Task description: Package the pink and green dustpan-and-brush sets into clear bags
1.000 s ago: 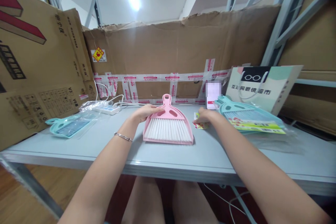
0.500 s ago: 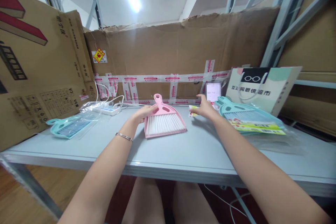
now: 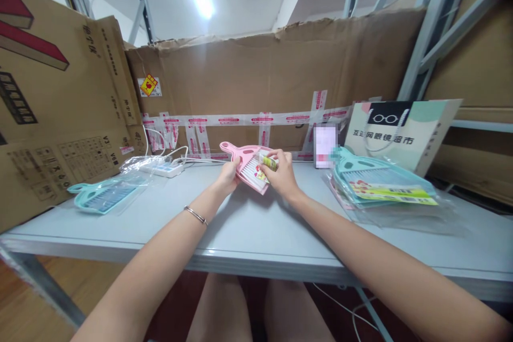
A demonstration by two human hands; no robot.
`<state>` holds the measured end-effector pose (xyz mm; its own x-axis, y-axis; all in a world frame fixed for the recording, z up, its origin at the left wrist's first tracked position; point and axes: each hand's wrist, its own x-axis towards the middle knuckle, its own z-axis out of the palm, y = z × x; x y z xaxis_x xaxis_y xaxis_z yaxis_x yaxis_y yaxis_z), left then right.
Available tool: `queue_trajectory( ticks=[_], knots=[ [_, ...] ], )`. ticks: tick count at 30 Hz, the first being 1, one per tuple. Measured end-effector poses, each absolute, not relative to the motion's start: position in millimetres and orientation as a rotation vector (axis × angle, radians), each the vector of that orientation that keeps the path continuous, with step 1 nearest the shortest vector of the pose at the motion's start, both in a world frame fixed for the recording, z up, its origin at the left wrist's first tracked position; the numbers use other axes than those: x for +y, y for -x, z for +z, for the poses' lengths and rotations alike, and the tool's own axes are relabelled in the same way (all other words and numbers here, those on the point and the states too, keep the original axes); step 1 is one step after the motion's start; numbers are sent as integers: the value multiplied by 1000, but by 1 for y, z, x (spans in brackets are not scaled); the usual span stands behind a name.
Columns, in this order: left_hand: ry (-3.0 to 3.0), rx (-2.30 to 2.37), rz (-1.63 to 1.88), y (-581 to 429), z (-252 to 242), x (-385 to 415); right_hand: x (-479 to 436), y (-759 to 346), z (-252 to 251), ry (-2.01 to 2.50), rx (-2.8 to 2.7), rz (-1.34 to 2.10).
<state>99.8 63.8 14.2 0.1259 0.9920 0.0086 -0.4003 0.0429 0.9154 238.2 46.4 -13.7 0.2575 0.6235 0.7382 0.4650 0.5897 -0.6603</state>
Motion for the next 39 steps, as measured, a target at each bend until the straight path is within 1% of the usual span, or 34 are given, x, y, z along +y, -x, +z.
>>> queue_trajectory(
  ticks=[6, 11, 16, 18, 22, 24, 30, 39],
  knots=[
    [-921, 836, 1348, -104, 11, 67, 51, -247, -9, 917, -1122, 50],
    [-949, 832, 1266, -109, 5, 63, 48, -251, -4, 835, -1197, -45],
    [-948, 824, 1306, -108, 6, 62, 48, -258, 1, 810, -1128, -188],
    [-947, 825, 1314, -107, 7, 63, 51, -259, -3, 809, -1144, -129],
    [-948, 828, 1331, -107, 7, 64, 57, -250, -17, 769, -1266, 308],
    [-949, 833, 1340, -107, 7, 64, 56, -244, -22, 756, -1330, 436],
    [-940, 825, 1387, -104, 5, 70, 45, -240, -19, 914, -1497, 290],
    [-946, 776, 1468, -108, 9, 63, 40, -238, -15, 992, -1458, 235]
  ],
)
